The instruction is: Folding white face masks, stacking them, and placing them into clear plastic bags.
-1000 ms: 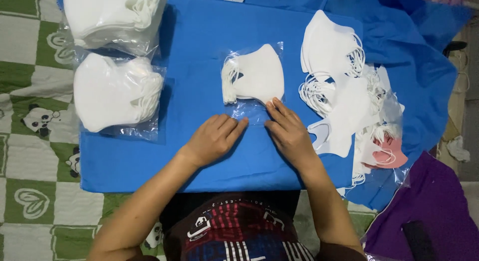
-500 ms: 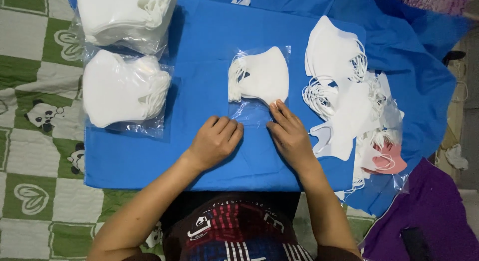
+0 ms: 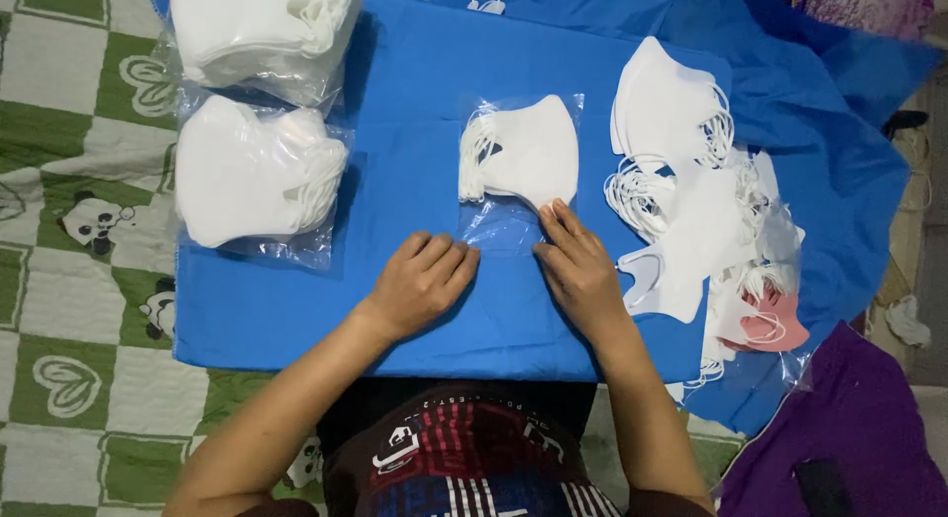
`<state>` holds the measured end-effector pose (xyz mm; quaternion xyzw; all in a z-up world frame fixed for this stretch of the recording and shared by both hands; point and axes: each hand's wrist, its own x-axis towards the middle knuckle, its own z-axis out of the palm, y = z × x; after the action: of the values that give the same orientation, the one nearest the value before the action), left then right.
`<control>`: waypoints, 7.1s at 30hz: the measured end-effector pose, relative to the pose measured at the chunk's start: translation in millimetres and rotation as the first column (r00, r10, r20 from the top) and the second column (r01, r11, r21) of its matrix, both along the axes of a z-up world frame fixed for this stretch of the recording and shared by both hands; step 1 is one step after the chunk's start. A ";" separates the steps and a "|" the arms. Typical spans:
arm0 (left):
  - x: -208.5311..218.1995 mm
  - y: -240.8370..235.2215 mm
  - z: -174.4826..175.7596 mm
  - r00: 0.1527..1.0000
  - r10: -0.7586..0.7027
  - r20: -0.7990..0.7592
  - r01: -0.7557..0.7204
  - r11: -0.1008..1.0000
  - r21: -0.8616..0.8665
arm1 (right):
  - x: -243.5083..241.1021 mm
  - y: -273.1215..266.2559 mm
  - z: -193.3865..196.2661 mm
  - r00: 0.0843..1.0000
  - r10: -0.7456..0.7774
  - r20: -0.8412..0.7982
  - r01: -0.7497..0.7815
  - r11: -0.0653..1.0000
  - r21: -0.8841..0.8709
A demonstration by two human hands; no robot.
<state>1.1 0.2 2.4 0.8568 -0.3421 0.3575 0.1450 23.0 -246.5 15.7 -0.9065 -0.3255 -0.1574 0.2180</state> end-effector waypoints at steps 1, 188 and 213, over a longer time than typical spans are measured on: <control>0.9 -0.3 -1.0 1.000 0.001 0.002 -0.001 1.000 0.000 | 0.3 -0.5 -0.4 1.000 0.001 0.002 -0.001 1.000 0.000; -24.5 176.9 96.0 0.605 -0.303 -0.736 -0.646 0.354 -0.676 | -39.3 -26.8 1.2 0.419 0.238 -0.876 0.606 0.645 0.465; -23.4 157.4 89.5 0.473 0.582 -0.662 -0.703 0.702 0.113 | -54.0 -6.2 3.7 0.659 0.031 -0.751 0.473 0.760 0.446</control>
<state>-22.3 157.6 91.9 0.9724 0.1121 0.0906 0.1835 -31.0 -252.7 19.4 -0.8065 -0.0239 0.0881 0.5841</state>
